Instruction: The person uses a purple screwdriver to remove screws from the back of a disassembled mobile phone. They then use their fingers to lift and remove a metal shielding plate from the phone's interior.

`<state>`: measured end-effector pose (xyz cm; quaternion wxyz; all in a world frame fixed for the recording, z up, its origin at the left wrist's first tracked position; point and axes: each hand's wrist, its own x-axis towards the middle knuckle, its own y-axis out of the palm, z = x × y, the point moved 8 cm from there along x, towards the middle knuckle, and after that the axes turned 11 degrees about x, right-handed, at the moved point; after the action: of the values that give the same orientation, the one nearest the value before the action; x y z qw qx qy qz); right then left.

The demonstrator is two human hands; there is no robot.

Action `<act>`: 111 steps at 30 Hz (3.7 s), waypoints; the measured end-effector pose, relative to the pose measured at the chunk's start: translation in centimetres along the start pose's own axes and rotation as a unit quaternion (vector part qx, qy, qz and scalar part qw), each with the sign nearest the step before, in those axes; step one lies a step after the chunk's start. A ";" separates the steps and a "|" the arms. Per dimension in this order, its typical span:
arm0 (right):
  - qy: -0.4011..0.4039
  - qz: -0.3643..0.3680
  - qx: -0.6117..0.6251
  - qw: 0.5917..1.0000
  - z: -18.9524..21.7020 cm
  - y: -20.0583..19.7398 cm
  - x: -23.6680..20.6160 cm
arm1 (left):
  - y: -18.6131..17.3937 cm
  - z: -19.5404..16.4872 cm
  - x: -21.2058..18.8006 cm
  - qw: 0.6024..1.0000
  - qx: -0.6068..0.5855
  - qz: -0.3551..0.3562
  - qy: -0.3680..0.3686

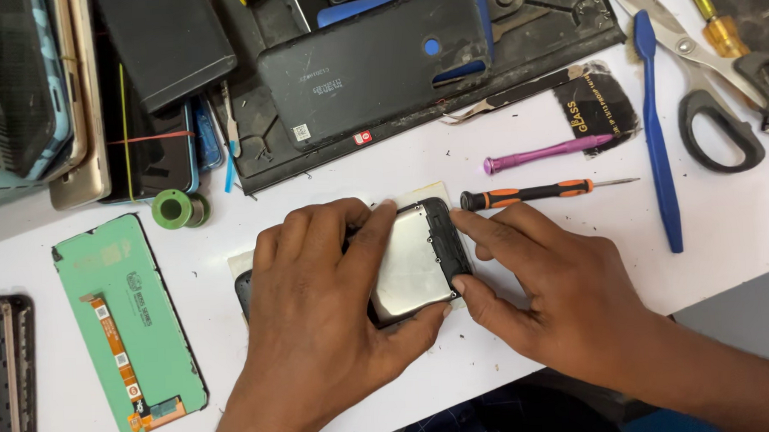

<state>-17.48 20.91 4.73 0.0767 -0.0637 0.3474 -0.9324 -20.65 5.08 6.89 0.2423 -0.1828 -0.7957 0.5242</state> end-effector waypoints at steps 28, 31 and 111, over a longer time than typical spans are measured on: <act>-0.071 0.044 0.027 0.996 0.0 -0.6 -0.7 | 0.9 -0.9 0.4 0.998 0.067 -0.001 0.017; -0.065 0.054 0.005 0.996 -0.2 -0.2 -0.7 | 0.8 -0.9 0.3 0.997 0.070 -0.012 0.021; 0.124 0.025 0.132 0.983 -0.8 0.4 1.6 | -0.7 -1.8 0.4 0.998 0.004 0.018 0.061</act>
<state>-19.18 20.77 3.99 0.0643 0.0714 0.2294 -0.9686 -19.95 6.38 8.22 0.2820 -0.2280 -0.7735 0.5198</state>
